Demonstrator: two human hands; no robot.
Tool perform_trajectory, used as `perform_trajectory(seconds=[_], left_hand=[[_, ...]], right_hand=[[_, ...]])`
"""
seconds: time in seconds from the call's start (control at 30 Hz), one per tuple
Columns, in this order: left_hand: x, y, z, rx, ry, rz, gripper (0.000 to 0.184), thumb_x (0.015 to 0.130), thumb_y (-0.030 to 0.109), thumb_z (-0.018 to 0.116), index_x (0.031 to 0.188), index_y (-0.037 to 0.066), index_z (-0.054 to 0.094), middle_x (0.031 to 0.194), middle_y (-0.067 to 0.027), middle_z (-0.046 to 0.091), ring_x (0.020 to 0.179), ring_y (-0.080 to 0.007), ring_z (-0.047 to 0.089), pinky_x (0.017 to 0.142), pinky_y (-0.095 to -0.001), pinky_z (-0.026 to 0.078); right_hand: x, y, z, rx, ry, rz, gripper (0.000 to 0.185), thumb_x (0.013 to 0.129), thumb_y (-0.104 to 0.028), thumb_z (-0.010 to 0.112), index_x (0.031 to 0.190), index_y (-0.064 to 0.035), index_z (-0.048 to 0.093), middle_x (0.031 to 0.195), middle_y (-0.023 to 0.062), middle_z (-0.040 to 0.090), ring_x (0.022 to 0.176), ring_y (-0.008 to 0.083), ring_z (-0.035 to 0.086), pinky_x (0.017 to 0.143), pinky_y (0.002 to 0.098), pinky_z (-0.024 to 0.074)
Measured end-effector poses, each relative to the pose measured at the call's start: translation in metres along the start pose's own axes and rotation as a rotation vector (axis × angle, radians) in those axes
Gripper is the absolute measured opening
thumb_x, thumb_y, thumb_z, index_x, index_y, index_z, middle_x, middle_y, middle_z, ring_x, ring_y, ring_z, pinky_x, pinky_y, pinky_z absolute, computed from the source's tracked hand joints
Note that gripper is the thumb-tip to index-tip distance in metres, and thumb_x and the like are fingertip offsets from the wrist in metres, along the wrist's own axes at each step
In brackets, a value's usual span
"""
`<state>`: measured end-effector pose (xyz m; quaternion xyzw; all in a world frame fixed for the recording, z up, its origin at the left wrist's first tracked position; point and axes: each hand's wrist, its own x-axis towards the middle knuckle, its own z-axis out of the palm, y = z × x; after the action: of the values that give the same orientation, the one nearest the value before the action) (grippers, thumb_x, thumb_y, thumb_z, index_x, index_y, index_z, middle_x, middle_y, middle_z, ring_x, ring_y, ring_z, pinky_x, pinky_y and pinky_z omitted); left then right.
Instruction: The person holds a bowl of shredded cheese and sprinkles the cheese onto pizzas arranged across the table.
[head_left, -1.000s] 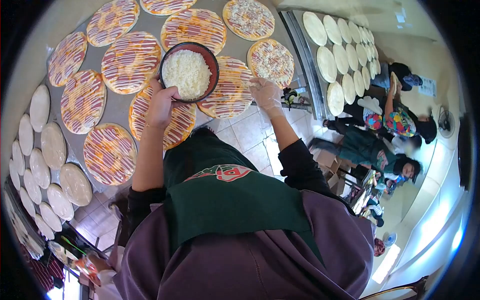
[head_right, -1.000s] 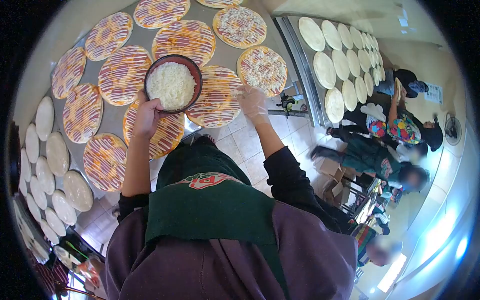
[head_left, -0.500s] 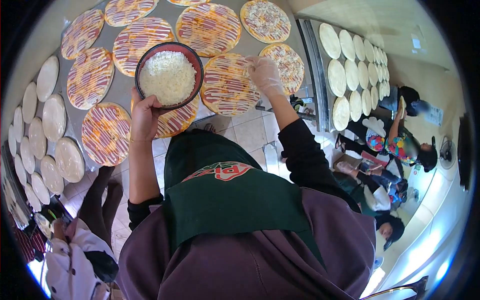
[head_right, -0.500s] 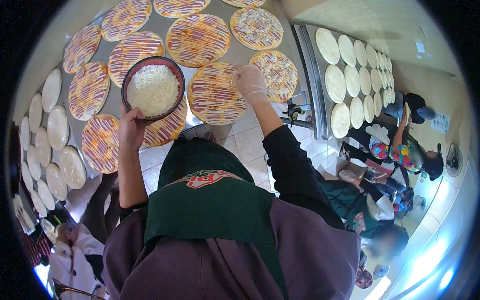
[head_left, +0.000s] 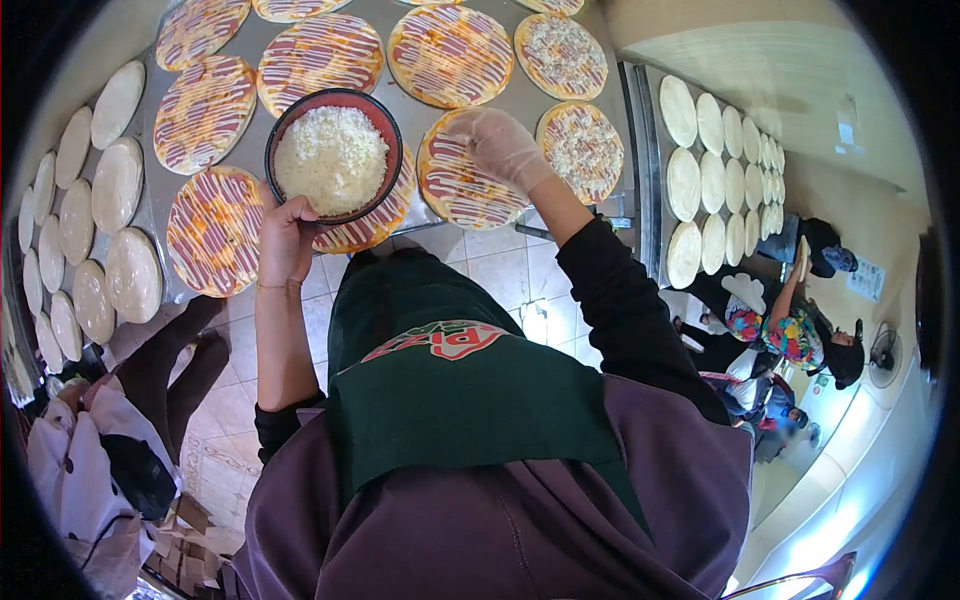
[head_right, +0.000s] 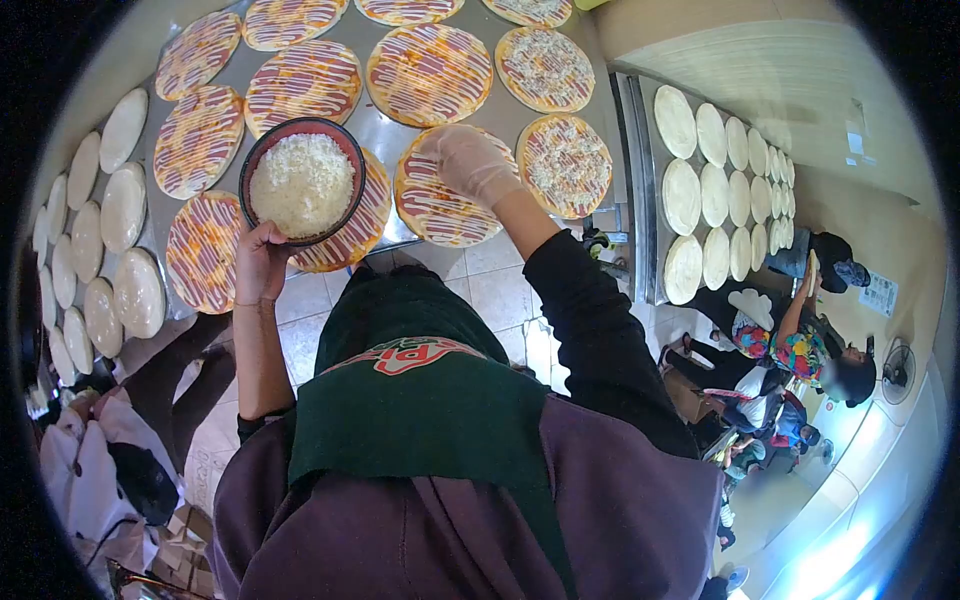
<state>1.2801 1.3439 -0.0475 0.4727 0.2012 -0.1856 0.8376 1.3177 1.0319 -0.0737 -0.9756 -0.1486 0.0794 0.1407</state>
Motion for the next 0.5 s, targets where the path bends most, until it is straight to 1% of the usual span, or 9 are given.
perform_trajectory(seconds=[0.07,0.1,0.17,0.2,0.27,0.3,0.4,0.47,0.5], left_hand=[[0.0,-0.004,-0.007,-0.021,0.002,0.0,0.06,0.067,-0.007,0.046,0.122,0.013,0.031,0.085,-0.006,0.052,0.066,-0.0174,0.056,0.053,-0.0312,0.052],[0.0,-0.005,-0.009,-0.023,0.006,0.001,0.06,0.067,-0.007,0.046,0.122,0.013,0.031,0.085,-0.006,0.052,0.066,-0.0174,0.056,0.053,-0.0312,0.052],[-0.001,-0.006,-0.01,-0.008,0.008,-0.007,0.062,0.068,-0.007,0.046,0.124,0.014,0.029,0.078,-0.0045,0.051,0.06,-0.0169,0.055,0.05,-0.0304,0.05],[-0.002,-0.007,-0.011,-0.011,0.01,-0.005,0.062,0.068,-0.007,0.046,0.124,0.014,0.029,0.078,-0.0045,0.051,0.06,-0.0169,0.055,0.05,-0.0304,0.05],[-0.005,-0.008,-0.01,-0.003,0.029,-0.017,0.059,0.068,-0.007,0.047,0.12,0.013,0.03,0.08,-0.0049,0.051,0.061,-0.0175,0.055,0.05,-0.0308,0.051],[-0.007,-0.007,-0.009,-0.006,0.031,-0.017,0.059,0.068,-0.007,0.047,0.12,0.013,0.03,0.08,-0.0049,0.051,0.061,-0.0175,0.055,0.05,-0.0308,0.051],[-0.011,-0.008,-0.007,-0.014,0.042,-0.007,0.053,0.068,-0.007,0.047,0.115,0.013,0.032,0.082,-0.0053,0.051,0.064,-0.0183,0.057,0.05,-0.0313,0.051],[-0.01,-0.014,-0.013,-0.023,0.004,-0.011,0.051,0.068,-0.007,0.047,0.113,0.013,0.033,0.088,-0.0065,0.051,0.068,-0.0194,0.058,0.053,-0.0332,0.053],[-0.011,-0.014,-0.011,-0.025,0.006,-0.011,0.051,0.068,-0.007,0.047,0.113,0.013,0.033,0.088,-0.0065,0.051,0.068,-0.0194,0.058,0.053,-0.0332,0.053]], right_hand=[[0.0,-0.003,0.008,0.048,-0.106,-0.149,0.027,0.077,-0.002,0.053,0.099,-0.0101,0.067,0.103,0.0111,0.065,0.093,0.0292,0.061,0.085,0.0361,0.0482],[-0.001,-0.009,0.006,0.049,-0.108,-0.153,0.027,0.077,-0.002,0.053,0.099,-0.0101,0.067,0.103,0.0111,0.065,0.093,0.0292,0.061,0.085,0.0361,0.0482],[-0.009,-0.027,-0.002,-0.004,-0.191,-0.181,0.028,0.078,-0.002,0.053,0.1,-0.0109,0.066,0.106,0.0099,0.064,0.093,0.0294,0.062,0.084,0.036,0.0489],[-0.012,-0.031,-0.004,-0.005,-0.192,-0.184,0.028,0.078,-0.002,0.053,0.1,-0.0109,0.066,0.106,0.0099,0.064,0.093,0.0294,0.062,0.084,0.036,0.0489],[-0.018,-0.037,-0.005,-0.014,-0.316,-0.265,0.026,0.078,-0.004,0.054,0.101,-0.0112,0.065,0.109,0.0089,0.064,0.095,0.0296,0.062,0.083,0.0363,0.0495],[-0.023,-0.037,-0.002,-0.015,-0.318,-0.268,0.026,0.078,-0.004,0.054,0.101,-0.0112,0.065,0.109,0.0089,0.064,0.095,0.0296,0.062,0.083,0.0363,0.0495],[-0.046,-0.033,0.007,0.065,-0.223,-0.361,0.025,0.078,-0.004,0.054,0.1,-0.011,0.065,0.109,0.0091,0.063,0.096,0.0298,0.062,0.082,0.0369,0.0499],[-0.061,-0.034,0.006,0.136,-0.191,-0.256,0.026,0.077,-0.002,0.054,0.099,-0.01,0.064,0.109,0.0109,0.063,0.095,0.0305,0.062,0.082,0.0372,0.0502],[-0.067,-0.033,0.008,0.135,-0.193,-0.259,0.026,0.077,-0.002,0.054,0.099,-0.01,0.064,0.109,0.0109,0.063,0.095,0.0305,0.062,0.082,0.0372,0.0502]])
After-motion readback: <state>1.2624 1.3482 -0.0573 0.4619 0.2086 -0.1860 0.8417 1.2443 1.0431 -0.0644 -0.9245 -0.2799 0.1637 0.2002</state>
